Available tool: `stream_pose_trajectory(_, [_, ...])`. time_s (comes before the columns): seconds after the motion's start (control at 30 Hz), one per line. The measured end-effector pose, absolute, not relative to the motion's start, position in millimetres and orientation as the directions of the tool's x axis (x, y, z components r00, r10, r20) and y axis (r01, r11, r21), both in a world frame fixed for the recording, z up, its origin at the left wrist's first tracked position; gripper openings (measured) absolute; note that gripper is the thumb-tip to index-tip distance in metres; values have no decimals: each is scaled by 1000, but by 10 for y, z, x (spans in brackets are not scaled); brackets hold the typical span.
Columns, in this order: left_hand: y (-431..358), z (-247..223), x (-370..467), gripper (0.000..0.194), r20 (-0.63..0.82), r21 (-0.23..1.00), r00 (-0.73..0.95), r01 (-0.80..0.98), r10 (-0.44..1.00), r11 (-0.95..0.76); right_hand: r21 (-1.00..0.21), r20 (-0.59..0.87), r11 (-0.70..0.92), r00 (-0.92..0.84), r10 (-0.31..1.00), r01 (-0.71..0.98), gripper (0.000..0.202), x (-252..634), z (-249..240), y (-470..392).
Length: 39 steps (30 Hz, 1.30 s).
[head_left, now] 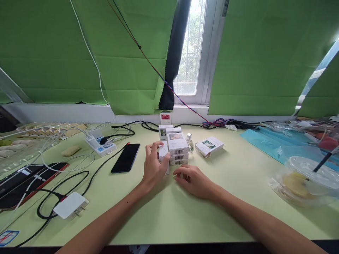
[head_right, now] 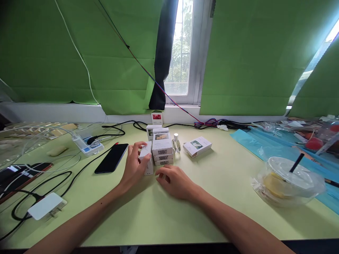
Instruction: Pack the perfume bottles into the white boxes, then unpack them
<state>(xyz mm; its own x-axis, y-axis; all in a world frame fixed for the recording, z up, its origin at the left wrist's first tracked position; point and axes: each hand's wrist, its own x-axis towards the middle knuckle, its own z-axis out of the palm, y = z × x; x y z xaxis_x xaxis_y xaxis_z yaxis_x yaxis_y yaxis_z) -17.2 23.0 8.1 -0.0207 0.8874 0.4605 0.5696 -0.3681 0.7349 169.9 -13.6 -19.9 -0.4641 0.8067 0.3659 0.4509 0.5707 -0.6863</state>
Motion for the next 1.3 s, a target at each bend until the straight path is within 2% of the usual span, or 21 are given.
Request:
stream_pose_trajectory(0.43, [169, 129, -147, 43, 411, 738, 34, 574, 911, -354, -677, 370, 583, -478, 797, 449, 15, 1729, -229, -128])
stream_pose_trajectory(0.77, [113, 100, -84, 66, 403, 714, 23, 617, 915, -330, -678, 376, 584, -472, 798, 446, 15, 1747, -230, -115])
stream_pose_trajectory(1.0, [157, 40, -103, 65, 442, 713, 54, 584, 895, -387, -675, 387, 589, -467, 795, 444, 15, 1748, -234, -115])
stream_pose_trajectory(1.3, [276, -21, -176, 54, 466, 700, 70, 581, 882, -416, -663, 379, 589, -472, 796, 462, 16, 1763, -253, -113])
